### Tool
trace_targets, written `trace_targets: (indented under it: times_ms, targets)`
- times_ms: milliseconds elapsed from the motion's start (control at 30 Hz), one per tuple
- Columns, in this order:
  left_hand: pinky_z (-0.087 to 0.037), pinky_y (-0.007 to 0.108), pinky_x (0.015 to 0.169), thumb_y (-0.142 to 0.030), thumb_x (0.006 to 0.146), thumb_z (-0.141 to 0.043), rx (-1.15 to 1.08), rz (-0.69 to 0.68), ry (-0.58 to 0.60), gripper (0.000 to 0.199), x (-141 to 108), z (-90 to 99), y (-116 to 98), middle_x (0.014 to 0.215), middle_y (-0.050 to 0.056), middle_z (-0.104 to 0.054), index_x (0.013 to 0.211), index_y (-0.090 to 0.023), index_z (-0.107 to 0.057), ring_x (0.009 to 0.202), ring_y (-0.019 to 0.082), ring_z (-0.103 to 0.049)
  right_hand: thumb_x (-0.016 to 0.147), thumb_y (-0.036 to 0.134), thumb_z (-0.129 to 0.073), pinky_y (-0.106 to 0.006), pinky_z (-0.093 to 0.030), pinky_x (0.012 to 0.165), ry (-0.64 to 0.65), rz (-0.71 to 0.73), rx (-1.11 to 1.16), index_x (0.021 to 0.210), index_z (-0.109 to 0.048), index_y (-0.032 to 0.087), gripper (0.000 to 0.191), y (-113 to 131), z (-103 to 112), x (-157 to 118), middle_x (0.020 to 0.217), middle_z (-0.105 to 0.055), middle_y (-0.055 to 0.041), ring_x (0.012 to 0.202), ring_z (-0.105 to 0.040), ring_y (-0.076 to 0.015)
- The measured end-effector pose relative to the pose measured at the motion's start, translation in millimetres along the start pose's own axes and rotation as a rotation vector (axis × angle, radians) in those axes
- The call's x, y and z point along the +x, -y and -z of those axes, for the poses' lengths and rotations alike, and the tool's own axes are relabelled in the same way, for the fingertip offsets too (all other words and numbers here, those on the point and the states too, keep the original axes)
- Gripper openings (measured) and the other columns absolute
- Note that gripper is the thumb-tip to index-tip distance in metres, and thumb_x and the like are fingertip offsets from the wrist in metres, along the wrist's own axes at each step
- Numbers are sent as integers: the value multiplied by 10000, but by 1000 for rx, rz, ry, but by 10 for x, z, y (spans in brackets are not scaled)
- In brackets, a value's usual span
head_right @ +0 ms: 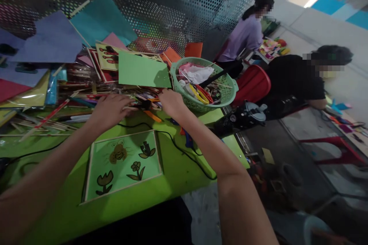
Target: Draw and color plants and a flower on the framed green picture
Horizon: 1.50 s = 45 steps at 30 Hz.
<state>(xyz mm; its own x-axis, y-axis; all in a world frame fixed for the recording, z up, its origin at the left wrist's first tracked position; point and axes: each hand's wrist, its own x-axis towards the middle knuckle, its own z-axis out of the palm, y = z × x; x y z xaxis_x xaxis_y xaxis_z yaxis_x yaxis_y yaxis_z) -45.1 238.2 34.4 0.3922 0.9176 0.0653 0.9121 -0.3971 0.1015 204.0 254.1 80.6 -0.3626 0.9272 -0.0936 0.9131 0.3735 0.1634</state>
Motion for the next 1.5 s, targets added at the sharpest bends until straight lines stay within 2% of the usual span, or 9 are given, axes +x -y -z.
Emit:
trace_targets:
  times_ms: [133, 333, 633, 833, 967, 1100, 1233, 1333, 1500]
  targets:
    - [-435, 560, 1154, -239, 1004, -549, 31, 12, 9, 389, 91, -46, -25, 1475, 134, -720, 1331, -239, -760, 1387, 376, -605, 1016, 55, -476, -348, -538, 852, -21, 9, -17, 1277, -740, 91, 373, 32, -51, 47, 1295, -738, -225, 1182, -717, -314]
    - [-454, 557, 1072, -248, 1019, -491, 95, 46, -62, 331, 37, -67, 35, 1327, 170, -763, 1202, -216, -765, 1286, 395, -643, 1025, 54, -464, -357, -536, 895, -60, -7, 23, 1265, -709, 70, 343, 26, -83, 149, 1265, -748, -232, 1165, -723, -324]
    - [-433, 548, 1027, -235, 1041, -371, 117, 231, -122, 420, -16, 20, 159, 1276, 231, -744, 1225, -158, -740, 1266, 409, -640, 1036, 108, -458, -407, -520, 964, -224, 26, 78, 1298, -647, 92, 324, 115, 31, 352, 1275, -711, -196, 1187, -682, -350]
    - [-421, 532, 1031, -313, 1091, -368, 83, 215, -101, 414, -83, 109, 234, 1310, 229, -712, 1234, -116, -703, 1286, 398, -607, 1077, 195, -490, -358, -518, 939, -153, 74, 170, 1261, -682, 114, 278, 156, -75, 455, 1243, -728, -158, 1115, -695, -292]
    - [-442, 513, 1014, -299, 1103, -329, 121, 210, -88, 431, -71, 107, 225, 1298, 216, -710, 1265, -114, -682, 1271, 384, -617, 1049, 112, -444, -357, -492, 1015, -207, 21, 245, 1232, -701, 140, 317, -55, 75, 370, 1278, -733, -135, 1188, -675, -268]
    - [-448, 518, 1038, -344, 1099, -374, 109, 192, -105, 428, -30, 89, 185, 1311, 212, -714, 1276, -122, -695, 1297, 386, -605, 1045, 109, -428, -360, -486, 1042, -134, 11, 267, 1204, -739, 173, 356, -210, 169, 222, 1280, -774, -112, 1224, -680, -257]
    - [-451, 523, 1073, -433, 1087, -445, 73, 194, -128, 436, -16, 77, 136, 1323, 195, -730, 1276, -152, -719, 1313, 385, -598, 1042, 113, -442, -377, -507, 962, -23, -13, 206, 1195, -763, 147, 357, -139, -6, 122, 1253, -795, -146, 1129, -718, -279]
    - [-446, 552, 1083, -443, 1086, -426, 45, 176, -137, 462, -32, 64, 137, 1338, 211, -729, 1284, -151, -724, 1312, 404, -601, 1042, 72, -414, -358, -511, 940, 11, 17, 188, 1309, -717, 114, 406, -10, -121, 67, 1341, -758, -172, 1120, -718, -262]
    - [-477, 535, 1018, -501, 1085, -296, 112, 175, -155, 560, -32, 20, 212, 1329, 200, -741, 1280, -176, -709, 1234, 413, -643, 1104, 194, -460, -252, -483, 1030, -23, 58, 205, 1414, -656, 211, 367, -6, 121, -62, 1417, -736, -46, 1273, -657, -185]
